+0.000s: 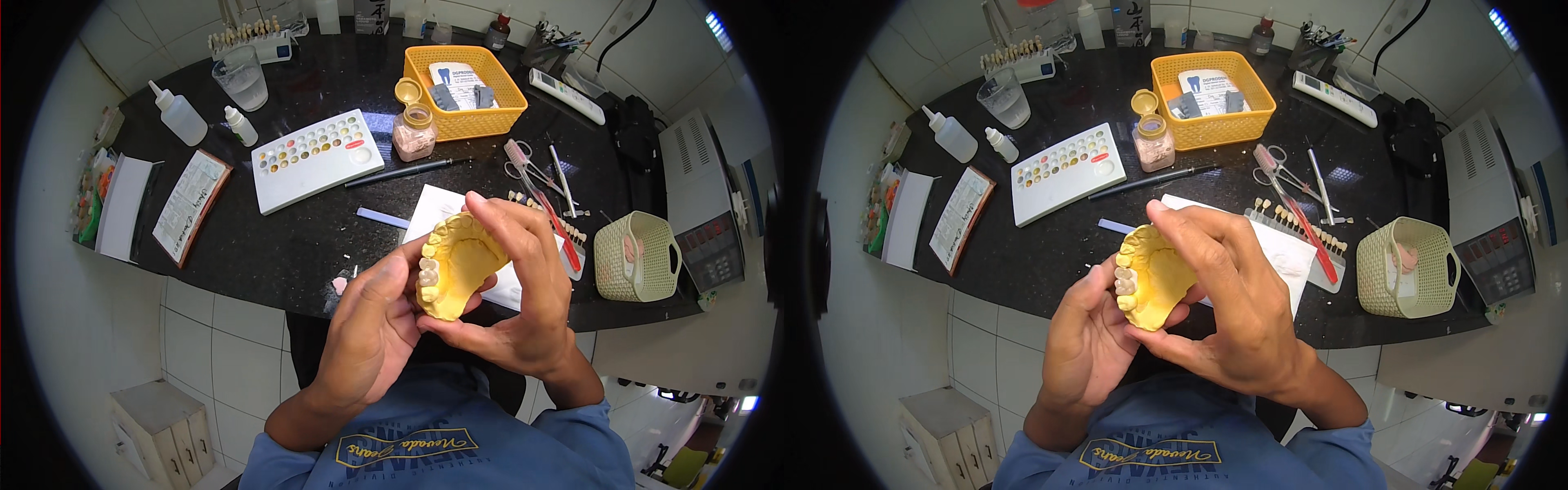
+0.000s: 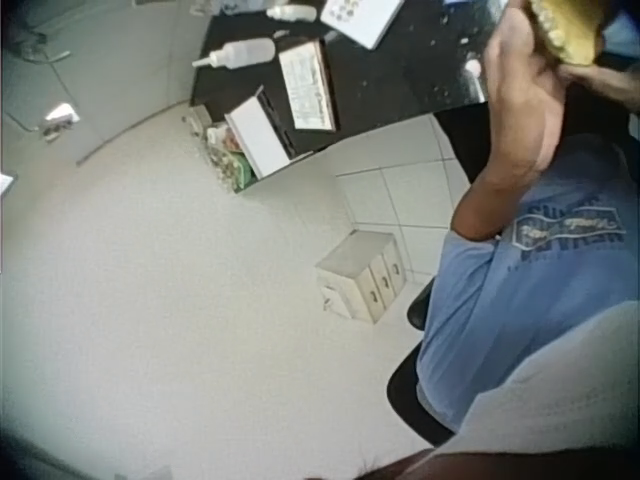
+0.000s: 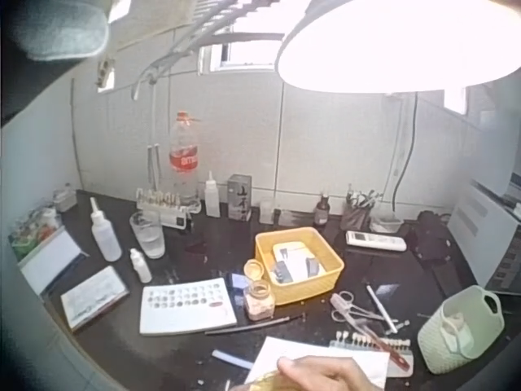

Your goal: Applying a glaze or finish to a dental crown using a fine brush and checking its fit on a dental model.

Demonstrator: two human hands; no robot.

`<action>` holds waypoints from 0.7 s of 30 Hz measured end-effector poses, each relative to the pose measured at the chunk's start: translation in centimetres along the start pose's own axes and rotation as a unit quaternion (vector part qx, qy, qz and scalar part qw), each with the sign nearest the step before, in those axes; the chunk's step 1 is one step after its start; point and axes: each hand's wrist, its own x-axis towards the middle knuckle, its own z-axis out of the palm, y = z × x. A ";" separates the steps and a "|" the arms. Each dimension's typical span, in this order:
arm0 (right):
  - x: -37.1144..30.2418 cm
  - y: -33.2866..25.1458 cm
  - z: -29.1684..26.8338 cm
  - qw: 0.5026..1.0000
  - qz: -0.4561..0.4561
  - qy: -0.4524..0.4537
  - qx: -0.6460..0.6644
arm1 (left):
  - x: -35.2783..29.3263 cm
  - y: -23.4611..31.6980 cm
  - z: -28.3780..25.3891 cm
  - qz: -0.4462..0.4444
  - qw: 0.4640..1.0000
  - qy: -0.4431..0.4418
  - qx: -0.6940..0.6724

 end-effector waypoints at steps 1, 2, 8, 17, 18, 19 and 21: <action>0.1 -0.1 -0.1 1.000 -0.016 0.006 -0.014 | -0.1 0.1 -0.1 -0.009 0.999 -0.021 -0.038; 0.1 -0.1 -0.1 1.000 -0.013 0.007 -0.010 | -0.2 0.2 -0.2 -0.012 0.999 -0.018 -0.035; -0.4 0.6 0.5 0.994 -0.094 0.046 -0.043 | -0.3 0.5 -0.4 -0.031 0.997 -0.044 -0.050; -0.4 0.5 0.1 0.995 -0.088 0.029 -0.023 | -0.6 0.6 0.1 -0.055 0.996 -0.028 -0.067; -0.4 0.5 0.1 0.995 -0.089 0.027 -0.022 | -0.6 0.5 0.1 -0.054 0.995 -0.023 -0.084; -0.4 0.5 0.1 0.995 -0.089 0.028 -0.022 | -0.6 0.4 0.1 -0.053 0.993 -0.018 -0.101; -0.3 0.3 0.1 0.997 -0.074 0.018 -0.014 | -0.3 0.6 -0.5 -0.069 0.994 -0.047 -0.077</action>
